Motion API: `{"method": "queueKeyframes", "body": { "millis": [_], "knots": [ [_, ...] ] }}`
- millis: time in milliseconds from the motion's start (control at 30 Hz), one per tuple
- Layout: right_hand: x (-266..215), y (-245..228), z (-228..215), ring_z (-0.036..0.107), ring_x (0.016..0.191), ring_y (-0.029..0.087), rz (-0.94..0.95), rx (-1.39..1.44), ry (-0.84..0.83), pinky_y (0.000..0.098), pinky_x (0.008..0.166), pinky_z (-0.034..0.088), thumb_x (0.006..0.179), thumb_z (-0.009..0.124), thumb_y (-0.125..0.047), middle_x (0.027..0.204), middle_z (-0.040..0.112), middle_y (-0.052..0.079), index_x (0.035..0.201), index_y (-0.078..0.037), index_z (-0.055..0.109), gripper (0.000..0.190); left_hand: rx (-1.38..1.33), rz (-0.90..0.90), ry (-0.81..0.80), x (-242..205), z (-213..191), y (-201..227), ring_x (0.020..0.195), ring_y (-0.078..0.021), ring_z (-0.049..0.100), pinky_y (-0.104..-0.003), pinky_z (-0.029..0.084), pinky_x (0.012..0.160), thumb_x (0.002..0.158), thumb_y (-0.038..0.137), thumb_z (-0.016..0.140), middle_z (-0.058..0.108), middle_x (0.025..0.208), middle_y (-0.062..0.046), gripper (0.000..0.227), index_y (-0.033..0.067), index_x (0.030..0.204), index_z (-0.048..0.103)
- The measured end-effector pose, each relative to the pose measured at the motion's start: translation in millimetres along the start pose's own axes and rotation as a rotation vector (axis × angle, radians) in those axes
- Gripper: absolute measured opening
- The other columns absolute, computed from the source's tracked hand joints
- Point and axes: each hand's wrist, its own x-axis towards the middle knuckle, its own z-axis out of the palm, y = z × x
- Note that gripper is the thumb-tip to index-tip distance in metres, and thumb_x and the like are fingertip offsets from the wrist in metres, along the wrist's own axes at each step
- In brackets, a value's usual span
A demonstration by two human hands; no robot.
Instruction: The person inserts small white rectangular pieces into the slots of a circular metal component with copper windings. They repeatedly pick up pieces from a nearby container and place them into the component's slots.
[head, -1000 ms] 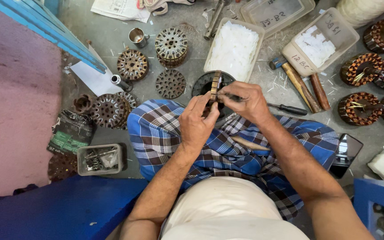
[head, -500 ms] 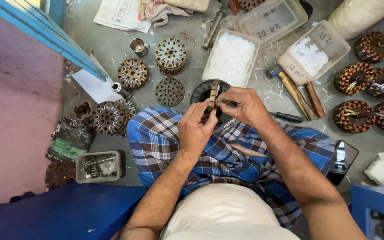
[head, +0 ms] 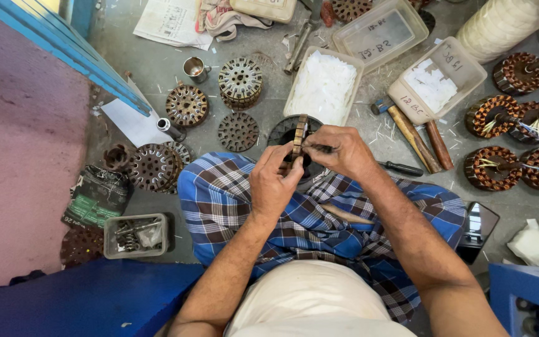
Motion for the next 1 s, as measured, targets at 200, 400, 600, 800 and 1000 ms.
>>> {"method": "queueKeyframes", "body": {
  "millis": [200, 400, 600, 800, 1000],
  "knots": [
    [2.7, -3.5, 5.0, 0.072, 0.070, 0.013, 0.384, 0.159, -0.001, 0.0282, 0.064, 0.060, 0.084, 0.084, -0.014, 0.078, 0.077, 0.008, 0.098, -0.001, 0.077, 0.021, 0.008, 0.024, -0.001, 0.4, -2.0, 0.3, 0.080, -0.0140, 0.076, -0.024, 0.063, 0.063, 0.090, 0.010, 0.076, 0.071, 0.106, -0.005, 0.032, 0.0037, 0.120, 0.071],
    [0.2, 3.8, 6.6, 0.075, 0.074, 0.008, 0.391, 0.288, -0.035, 0.0241, 0.067, 0.062, 0.087, 0.081, -0.011, 0.082, 0.078, 0.004, 0.102, -0.001, 0.076, 0.018, -0.036, -0.017, -0.021, 1.9, -3.5, 1.7, 0.080, -0.0140, 0.076, -0.023, 0.064, 0.062, 0.090, 0.011, 0.076, 0.071, 0.107, -0.005, 0.031, 0.0040, 0.120, 0.070],
    [-21.3, 16.3, 14.4, 0.075, 0.082, 0.011, 0.460, 0.566, 0.106, 0.0253, 0.075, 0.063, 0.088, 0.078, -0.005, 0.091, 0.079, 0.008, 0.109, 0.002, 0.074, 0.022, -0.115, 0.033, -0.019, 5.5, -5.6, -11.8, 0.096, -0.0210, 0.076, -0.029, 0.062, 0.082, 0.087, 0.011, 0.081, 0.072, 0.111, -0.010, 0.032, 0.0023, 0.116, 0.072],
    [-16.4, 23.3, 26.6, 0.074, 0.080, 0.011, 0.487, 0.574, 0.090, 0.0245, 0.071, 0.063, 0.088, 0.079, -0.004, 0.090, 0.079, 0.009, 0.100, 0.002, 0.077, 0.014, -0.224, 0.019, -0.077, 7.9, -4.7, -29.3, 0.102, -0.0204, 0.076, -0.030, 0.062, 0.088, 0.088, 0.016, 0.083, 0.075, 0.114, -0.012, 0.034, 0.0009, 0.116, 0.073],
    [-7.9, 20.2, 21.3, 0.073, 0.081, 0.011, 0.491, 0.545, 0.027, 0.0238, 0.072, 0.061, 0.088, 0.080, -0.004, 0.090, 0.078, 0.009, 0.099, 0.004, 0.077, 0.014, -0.248, -0.049, -0.130, 7.1, -6.9, -39.5, 0.099, -0.0185, 0.077, -0.029, 0.063, 0.086, 0.085, 0.017, 0.086, 0.077, 0.110, -0.011, 0.039, 0.0013, 0.119, 0.075]
  ]
}}
